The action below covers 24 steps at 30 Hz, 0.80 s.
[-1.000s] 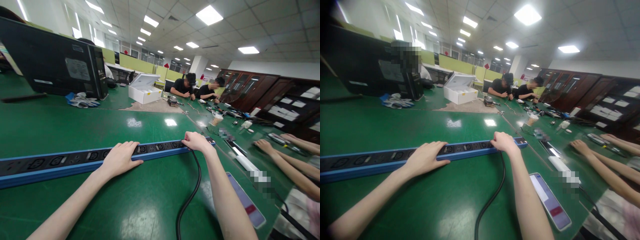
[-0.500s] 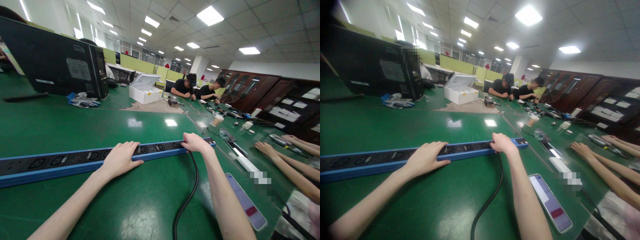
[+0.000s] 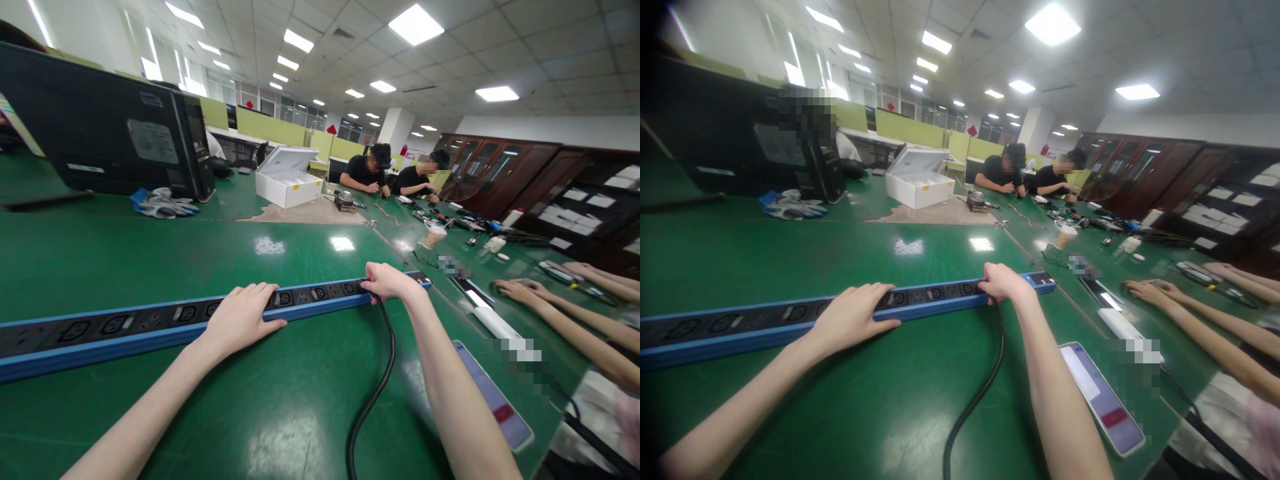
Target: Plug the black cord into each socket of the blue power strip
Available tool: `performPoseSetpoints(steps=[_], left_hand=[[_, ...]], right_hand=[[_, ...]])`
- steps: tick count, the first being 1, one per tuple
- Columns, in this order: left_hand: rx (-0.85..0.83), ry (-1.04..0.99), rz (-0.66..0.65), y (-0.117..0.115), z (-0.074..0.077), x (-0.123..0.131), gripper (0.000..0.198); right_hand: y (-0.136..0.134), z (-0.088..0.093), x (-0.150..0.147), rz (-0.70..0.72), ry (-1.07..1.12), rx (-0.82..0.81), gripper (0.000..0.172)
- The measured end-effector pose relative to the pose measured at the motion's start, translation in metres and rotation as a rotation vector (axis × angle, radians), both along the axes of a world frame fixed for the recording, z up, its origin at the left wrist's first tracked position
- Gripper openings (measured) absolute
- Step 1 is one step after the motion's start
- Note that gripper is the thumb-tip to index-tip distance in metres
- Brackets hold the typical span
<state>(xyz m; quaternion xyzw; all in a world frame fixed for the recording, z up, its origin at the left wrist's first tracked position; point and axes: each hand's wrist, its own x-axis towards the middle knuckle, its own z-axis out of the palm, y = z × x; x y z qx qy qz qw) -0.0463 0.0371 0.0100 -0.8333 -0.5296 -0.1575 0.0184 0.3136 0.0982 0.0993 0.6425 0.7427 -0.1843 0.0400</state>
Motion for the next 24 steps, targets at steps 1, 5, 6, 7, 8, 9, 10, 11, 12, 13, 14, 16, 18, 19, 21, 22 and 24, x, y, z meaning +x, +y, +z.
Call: performPoseSetpoints(steps=[1, 5, 6, 7, 8, 9, 10, 11, 12, 13, 14, 16, 18, 19, 21, 22, 24], left_hand=[[-0.001, -0.002, 0.003, 0.000, 0.000, 0.000, 0.072], [-0.004, -0.013, -0.003, 0.000, 0.001, 0.000, 0.070], [-0.006, -0.015, -0.008, 0.000, 0.002, 0.000, 0.070], [-0.009, -0.016, -0.012, 0.000, 0.002, 0.000, 0.070], [-0.011, -0.018, -0.014, 0.000, 0.002, 0.000, 0.070], [-0.013, -0.020, -0.012, 0.000, 0.003, 0.000, 0.070], [-0.013, -0.022, -0.010, 0.000, 0.003, -0.001, 0.070], [-0.012, -0.024, -0.007, 0.000, 0.003, -0.001, 0.070], [-0.010, -0.026, -0.005, 0.000, 0.002, -0.001, 0.069], [-0.010, -0.027, -0.005, 0.000, 0.002, -0.001, 0.069], [-0.010, -0.027, -0.007, -0.001, 0.002, -0.001, 0.070], [-0.010, -0.025, -0.010, -0.001, 0.002, -0.001, 0.071], [-0.010, -0.022, -0.011, -0.001, 0.002, 0.000, 0.071], [-0.009, -0.021, -0.010, -0.001, 0.002, 0.000, 0.071], [-0.005, -0.020, -0.011, -0.001, 0.002, 0.000, 0.069], [-0.005, -0.019, -0.014, -0.001, 0.002, -0.001, 0.068], [-0.004, -0.017, -0.020, -0.001, 0.002, -0.001, 0.068]], right_hand=[[0.000, 0.001, -0.001, 0.002, -0.013, -0.001, 0.016], [-0.012, 0.000, -0.005, 0.040, -0.055, 0.094, 0.018], [-0.016, -0.001, -0.005, 0.038, -0.063, 0.117, 0.018], [-0.019, -0.002, -0.006, 0.032, -0.073, 0.129, 0.018], [-0.022, -0.002, -0.007, 0.026, -0.084, 0.138, 0.018], [-0.023, -0.002, -0.008, 0.026, -0.094, 0.145, 0.017], [-0.023, -0.001, -0.009, 0.029, -0.104, 0.146, 0.016], [-0.021, 0.000, -0.009, 0.034, -0.109, 0.139, 0.015], [-0.018, 0.002, -0.010, 0.038, -0.104, 0.120, 0.015], [-0.015, 0.003, -0.010, 0.036, -0.094, 0.087, 0.014], [-0.012, 0.005, -0.010, 0.027, -0.082, 0.047, 0.013], [-0.009, 0.006, -0.010, 0.006, -0.060, -0.017, 0.012], [-0.010, 0.004, -0.009, 0.001, -0.045, -0.007, 0.013], [-0.012, 0.003, -0.008, 0.006, -0.039, 0.020, 0.014], [-0.016, 0.001, -0.008, 0.016, -0.034, 0.071, 0.016], [-0.016, 0.001, -0.008, 0.018, -0.041, 0.083, 0.016], [-0.014, 0.002, -0.008, 0.014, -0.066, 0.066, 0.016]])
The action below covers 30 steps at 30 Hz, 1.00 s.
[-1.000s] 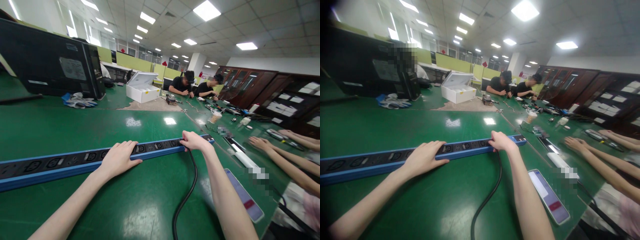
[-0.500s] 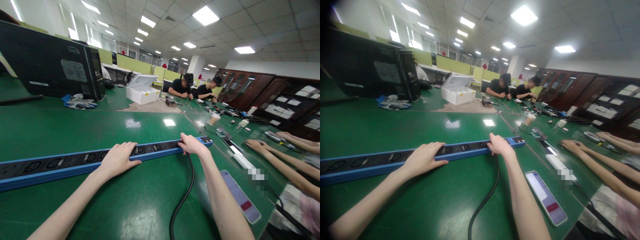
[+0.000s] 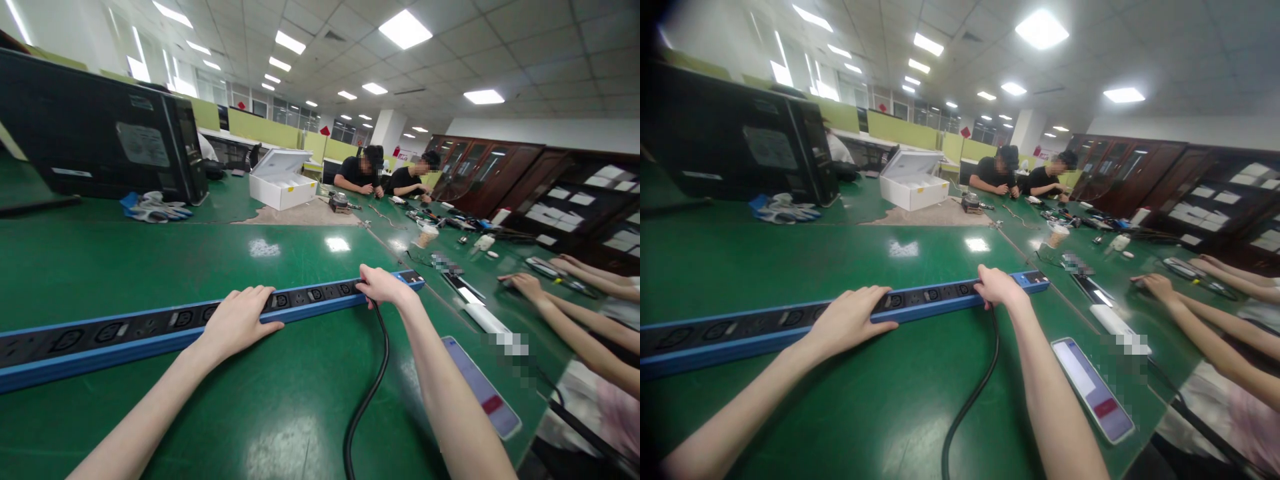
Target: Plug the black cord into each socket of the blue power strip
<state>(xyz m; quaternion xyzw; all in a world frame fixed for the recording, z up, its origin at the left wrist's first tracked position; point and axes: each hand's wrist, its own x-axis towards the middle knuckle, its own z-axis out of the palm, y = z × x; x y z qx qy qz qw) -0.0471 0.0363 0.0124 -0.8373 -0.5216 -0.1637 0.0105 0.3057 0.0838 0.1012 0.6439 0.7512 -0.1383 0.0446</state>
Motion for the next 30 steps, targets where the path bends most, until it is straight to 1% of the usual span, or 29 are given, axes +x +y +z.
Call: performPoseSetpoints(steps=[4, 10, 15, 20, 23, 27, 30], left_hand=[[-0.001, 0.007, -0.004, 0.001, -0.001, -0.001, 0.070], [-0.006, 0.001, 0.006, 0.001, -0.001, -0.001, 0.069], [0.000, -0.005, 0.008, -0.001, 0.001, -0.001, 0.069], [0.020, -0.011, -0.005, -0.002, 0.000, -0.002, 0.069], [0.020, -0.010, -0.005, -0.002, -0.001, -0.002, 0.069], [0.011, -0.009, 0.003, -0.001, -0.001, -0.002, 0.070], [0.013, -0.006, -0.001, 0.000, -0.002, -0.002, 0.070]], right_hand=[[0.005, 0.002, 0.000, -0.007, 0.006, -0.087, 0.015], [-0.004, -0.003, 0.001, -0.002, 0.039, 0.023, 0.019], [-0.001, -0.001, -0.001, 0.001, -0.013, -0.009, 0.017], [-0.006, -0.007, -0.001, 0.012, 0.013, 0.049, 0.017], [-0.005, -0.009, 0.000, -0.015, 0.027, 0.018, 0.016], [-0.001, -0.008, 0.001, -0.065, 0.097, -0.023, 0.017], [0.000, -0.006, 0.002, -0.056, 0.084, -0.023, 0.020]])
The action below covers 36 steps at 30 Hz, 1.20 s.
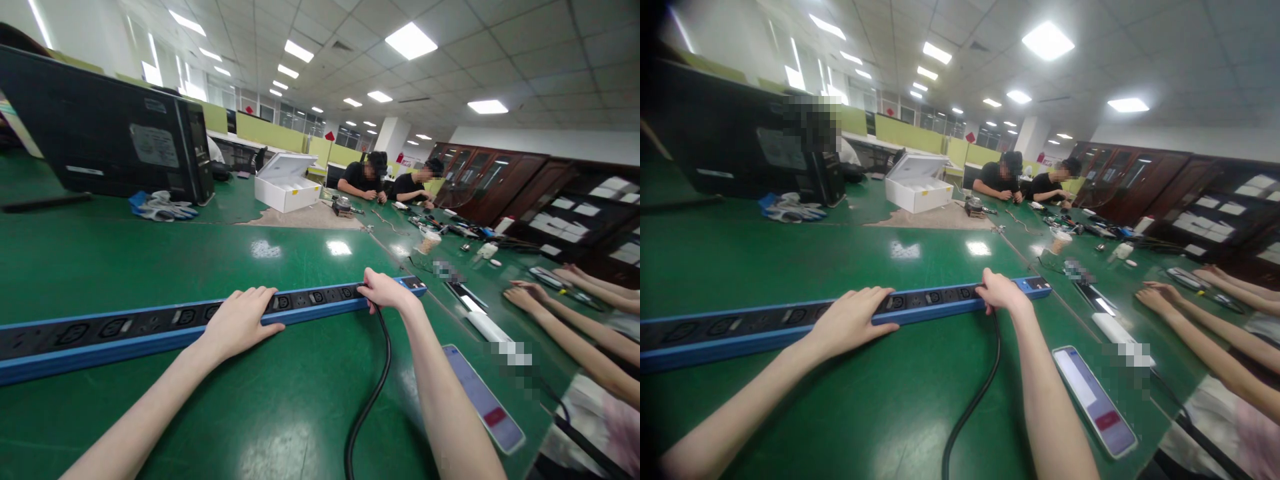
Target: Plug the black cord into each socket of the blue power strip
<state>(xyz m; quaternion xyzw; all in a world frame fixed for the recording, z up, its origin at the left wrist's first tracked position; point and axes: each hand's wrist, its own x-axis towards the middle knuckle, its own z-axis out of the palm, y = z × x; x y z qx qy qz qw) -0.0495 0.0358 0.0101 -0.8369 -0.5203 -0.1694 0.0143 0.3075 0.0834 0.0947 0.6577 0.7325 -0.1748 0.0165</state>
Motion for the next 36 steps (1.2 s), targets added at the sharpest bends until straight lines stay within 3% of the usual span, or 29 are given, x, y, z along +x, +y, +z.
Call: performPoseSetpoints(steps=[8, 12, 17, 26, 36], left_hand=[[0.001, -0.006, -0.010, 0.002, -0.001, 0.000, 0.070], [-0.026, 0.002, 0.000, 0.003, 0.000, 0.002, 0.069], [-0.016, 0.005, 0.005, 0.004, -0.002, 0.002, 0.070], [-0.010, 0.000, -0.005, 0.006, -0.004, 0.001, 0.074], [-0.019, -0.001, -0.012, 0.008, -0.006, 0.000, 0.076]], right_hand=[[0.002, 0.013, -0.001, 0.106, -0.388, 0.235, 0.031], [-0.004, 0.034, 0.020, 0.088, -0.289, 0.299, 0.035], [-0.014, 0.053, 0.067, 0.016, -0.092, 0.381, 0.031], [0.005, 0.021, 0.140, -0.265, -0.037, 0.362, 0.030], [0.021, 0.000, 0.128, -0.214, -0.200, 0.345, 0.027]])
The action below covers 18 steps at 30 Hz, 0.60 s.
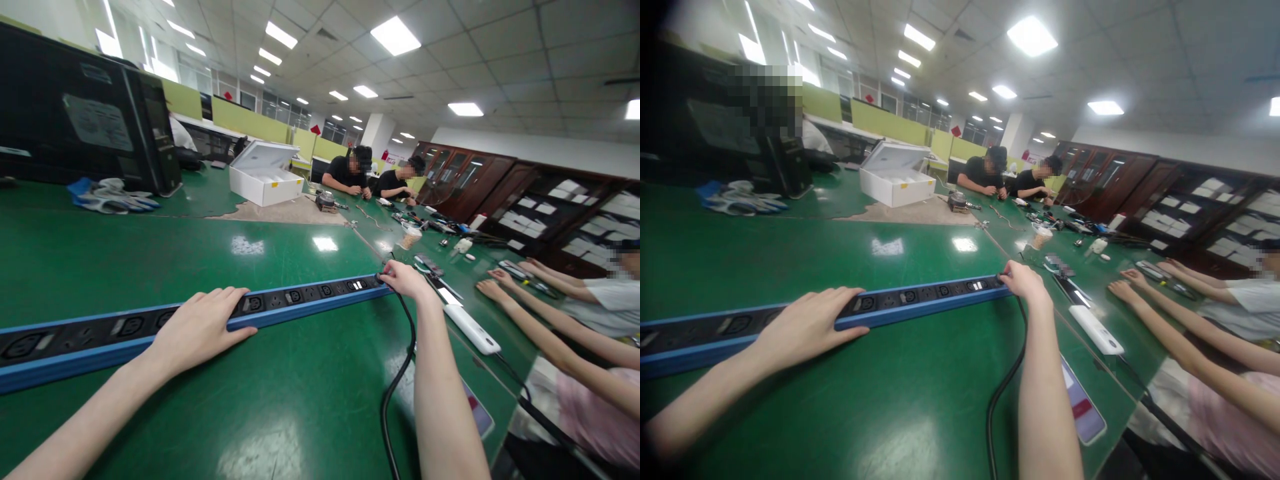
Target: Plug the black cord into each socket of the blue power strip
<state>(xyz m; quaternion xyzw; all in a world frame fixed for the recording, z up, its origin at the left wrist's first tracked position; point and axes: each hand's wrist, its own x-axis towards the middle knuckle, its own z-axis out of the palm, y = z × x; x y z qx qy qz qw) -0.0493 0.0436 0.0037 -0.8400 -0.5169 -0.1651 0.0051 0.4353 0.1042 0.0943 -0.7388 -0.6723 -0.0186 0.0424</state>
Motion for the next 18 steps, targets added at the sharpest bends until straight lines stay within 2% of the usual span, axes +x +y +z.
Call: performPoseSetpoints(steps=[7, 12, 18], left_hand=[[-0.005, 0.010, 0.003, 0.0001, 0.0007, 0.0011, 0.077], [-0.006, 0.010, 0.004, 0.0000, 0.0017, 0.0008, 0.075], [-0.002, 0.003, -0.007, -0.0002, 0.0014, 0.0005, 0.075]], right_hand=[[0.0069, -0.0104, -0.0015, -0.022, -0.041, 0.029, 0.025], [0.0085, -0.0095, 0.0042, 0.010, -0.015, 0.019, 0.027], [0.0097, -0.0057, 0.0001, 0.003, -0.084, 0.028, 0.028]])
